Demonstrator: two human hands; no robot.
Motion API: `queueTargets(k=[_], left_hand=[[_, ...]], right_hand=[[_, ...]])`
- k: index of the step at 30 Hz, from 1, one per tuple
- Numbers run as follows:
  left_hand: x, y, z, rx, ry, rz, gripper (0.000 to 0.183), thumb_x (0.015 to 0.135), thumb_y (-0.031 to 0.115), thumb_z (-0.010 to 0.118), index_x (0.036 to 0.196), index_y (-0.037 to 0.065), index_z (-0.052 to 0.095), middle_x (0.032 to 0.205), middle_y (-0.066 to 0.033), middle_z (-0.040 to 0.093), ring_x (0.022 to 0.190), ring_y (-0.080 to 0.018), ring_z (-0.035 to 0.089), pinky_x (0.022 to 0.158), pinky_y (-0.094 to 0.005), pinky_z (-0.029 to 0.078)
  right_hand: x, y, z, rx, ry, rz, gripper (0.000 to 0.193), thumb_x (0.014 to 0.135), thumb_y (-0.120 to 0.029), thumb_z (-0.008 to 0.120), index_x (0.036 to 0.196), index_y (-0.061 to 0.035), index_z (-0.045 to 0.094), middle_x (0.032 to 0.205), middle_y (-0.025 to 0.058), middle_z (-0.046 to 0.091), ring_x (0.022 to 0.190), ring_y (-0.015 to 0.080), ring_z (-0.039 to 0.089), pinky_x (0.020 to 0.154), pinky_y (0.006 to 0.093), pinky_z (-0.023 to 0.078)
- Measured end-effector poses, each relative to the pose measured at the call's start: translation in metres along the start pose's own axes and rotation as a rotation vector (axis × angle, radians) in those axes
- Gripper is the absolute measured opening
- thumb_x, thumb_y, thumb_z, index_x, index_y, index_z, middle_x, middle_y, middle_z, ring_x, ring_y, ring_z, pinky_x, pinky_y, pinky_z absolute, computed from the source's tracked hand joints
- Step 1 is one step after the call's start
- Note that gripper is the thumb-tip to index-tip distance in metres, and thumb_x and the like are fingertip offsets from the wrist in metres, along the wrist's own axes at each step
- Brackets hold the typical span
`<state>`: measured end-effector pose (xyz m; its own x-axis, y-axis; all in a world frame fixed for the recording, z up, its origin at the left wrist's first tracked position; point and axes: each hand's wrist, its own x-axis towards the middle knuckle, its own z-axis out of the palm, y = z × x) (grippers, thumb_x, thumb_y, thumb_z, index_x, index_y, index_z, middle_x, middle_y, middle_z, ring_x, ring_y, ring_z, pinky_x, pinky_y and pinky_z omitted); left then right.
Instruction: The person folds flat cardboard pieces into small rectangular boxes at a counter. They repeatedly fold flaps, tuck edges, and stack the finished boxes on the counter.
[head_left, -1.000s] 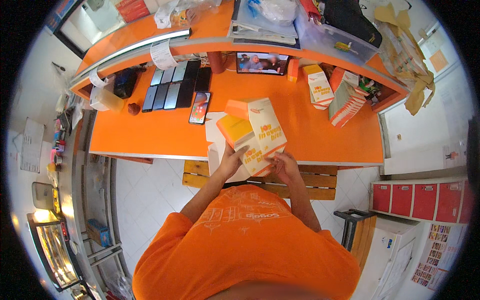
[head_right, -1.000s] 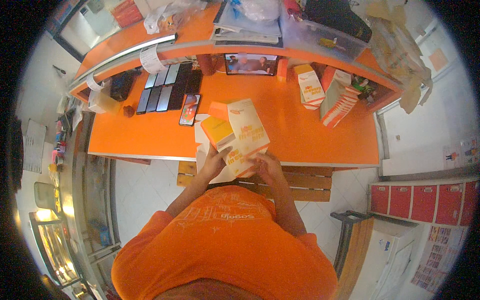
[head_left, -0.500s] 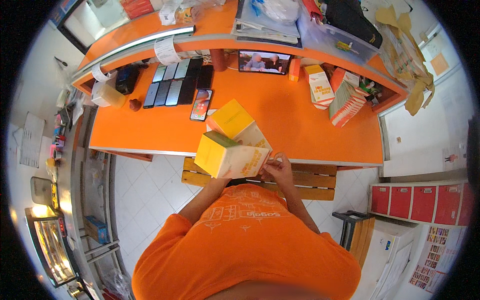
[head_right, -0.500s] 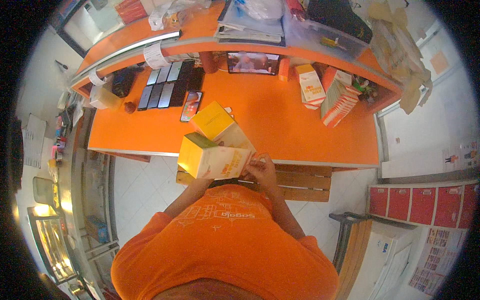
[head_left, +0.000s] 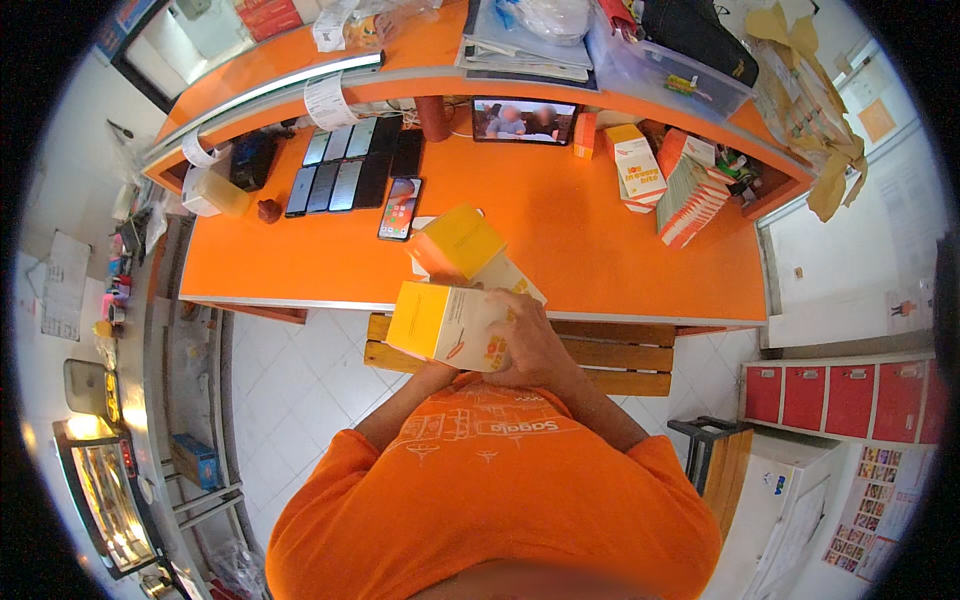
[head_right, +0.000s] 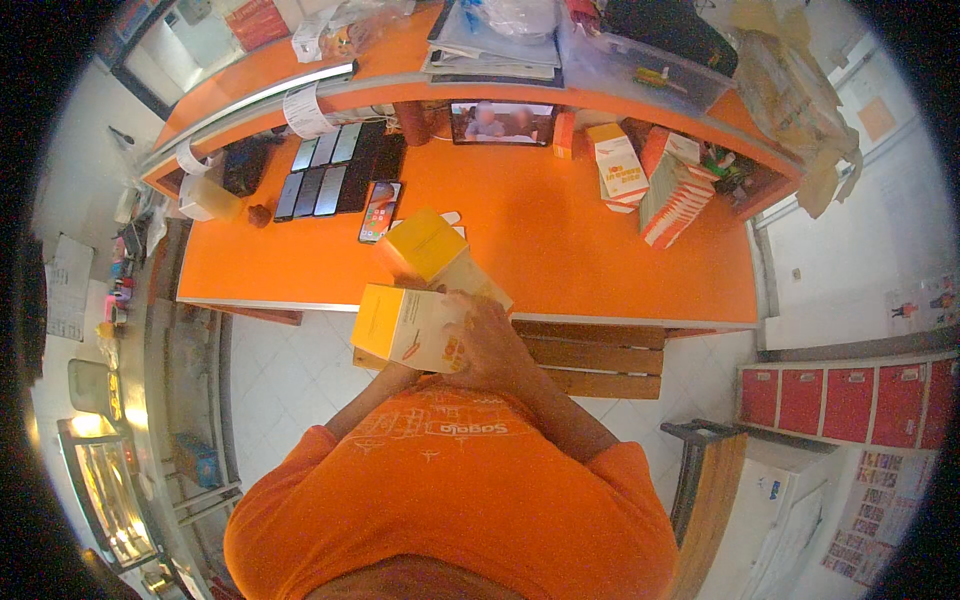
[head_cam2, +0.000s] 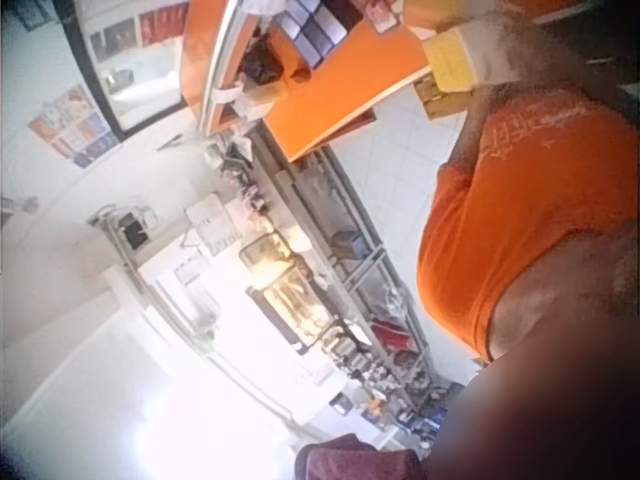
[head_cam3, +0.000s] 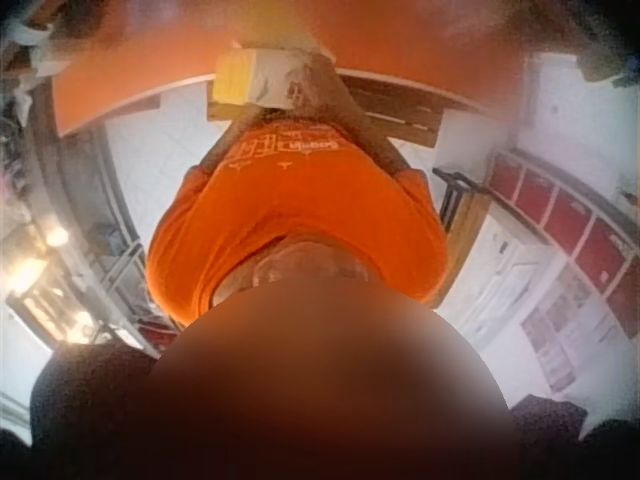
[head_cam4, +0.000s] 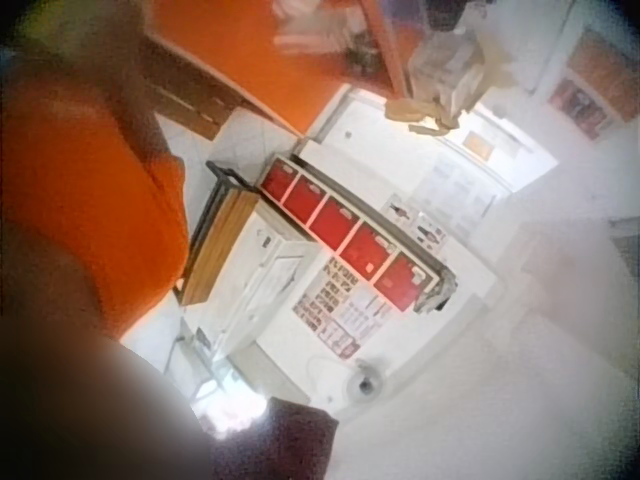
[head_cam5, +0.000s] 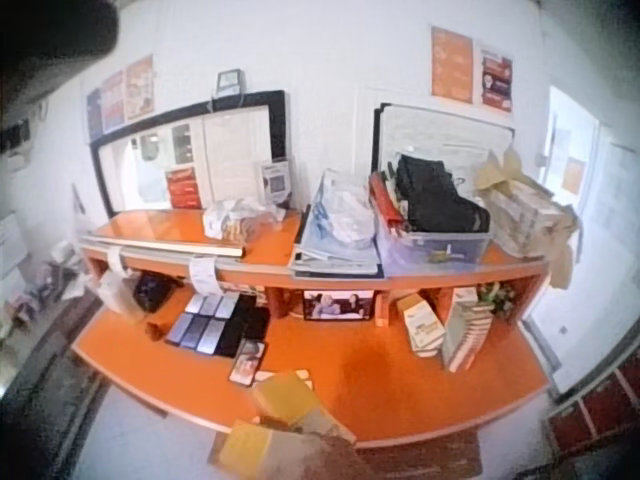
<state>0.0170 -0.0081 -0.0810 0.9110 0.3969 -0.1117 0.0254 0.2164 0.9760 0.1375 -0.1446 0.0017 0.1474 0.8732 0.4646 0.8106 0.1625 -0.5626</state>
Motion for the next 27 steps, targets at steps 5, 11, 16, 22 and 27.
queueTargets(k=[5, 11, 16, 22, 27], left_hand=[[0.016, 0.010, 0.005, -0.116, 0.323, 0.046, 0.068, 0.098, 0.002, 0.054, 0.155, 0.007, 0.018, 0.150, -0.0122, 0.041, 0.138, -0.0253, 0.042, 0.111, -0.0390, 0.041], [0.019, 0.012, -0.008, 0.215, 0.269, 0.299, 0.074, 0.097, -0.005, 0.053, 0.157, 0.007, 0.012, 0.151, -0.0154, 0.037, 0.142, -0.0250, 0.036, 0.115, -0.0384, 0.035], [0.008, 0.013, -0.001, 0.214, 0.092, 0.262, 0.078, 0.096, -0.005, 0.052, 0.159, 0.009, 0.010, 0.155, -0.0152, 0.033, 0.144, -0.0246, 0.034, 0.116, -0.0396, 0.033], [0.004, 0.006, -0.007, -0.648, -0.045, 0.086, 0.086, 0.091, -0.005, 0.061, 0.158, 0.010, 0.010, 0.154, -0.0150, 0.034, 0.143, -0.0268, 0.035, 0.113, -0.0425, 0.038], [0.016, -0.013, -0.017, -0.396, 0.436, 0.051, 0.072, 0.091, -0.003, 0.067, 0.148, 0.011, 0.027, 0.140, -0.0141, 0.050, 0.128, -0.0268, 0.054, 0.099, -0.0389, 0.053]], right_hand=[[0.000, -0.006, -0.002, -0.240, 0.424, 0.077, 0.081, 0.062, -0.032, 0.090, 0.132, -0.0150, 0.052, 0.144, 0.0245, 0.039, 0.127, 0.0447, 0.045, 0.106, 0.0557, 0.039], [-0.008, 0.001, -0.003, -0.155, -0.122, 0.488, 0.079, 0.069, -0.036, 0.087, 0.136, -0.0126, 0.053, 0.146, 0.0268, 0.041, 0.123, 0.0458, 0.050, 0.102, 0.0549, 0.044], [-0.009, -0.002, -0.006, -0.130, 0.069, 0.434, 0.070, 0.076, -0.043, 0.084, 0.132, -0.0102, 0.059, 0.143, 0.0278, 0.045, 0.123, 0.0455, 0.050, 0.101, 0.0547, 0.045], [0.004, -0.009, -0.010, -0.075, -0.092, 0.436, 0.060, 0.081, -0.048, 0.079, 0.127, -0.0113, 0.064, 0.146, 0.0236, 0.044, 0.127, 0.0457, 0.048, 0.104, 0.0549, 0.043], [-0.002, 0.039, 0.023, 0.087, -0.141, 0.168, 0.040, 0.087, -0.036, 0.076, 0.115, -0.0079, 0.070, 0.133, 0.0158, 0.056, 0.120, 0.0389, 0.054, 0.103, 0.0504, 0.043]])
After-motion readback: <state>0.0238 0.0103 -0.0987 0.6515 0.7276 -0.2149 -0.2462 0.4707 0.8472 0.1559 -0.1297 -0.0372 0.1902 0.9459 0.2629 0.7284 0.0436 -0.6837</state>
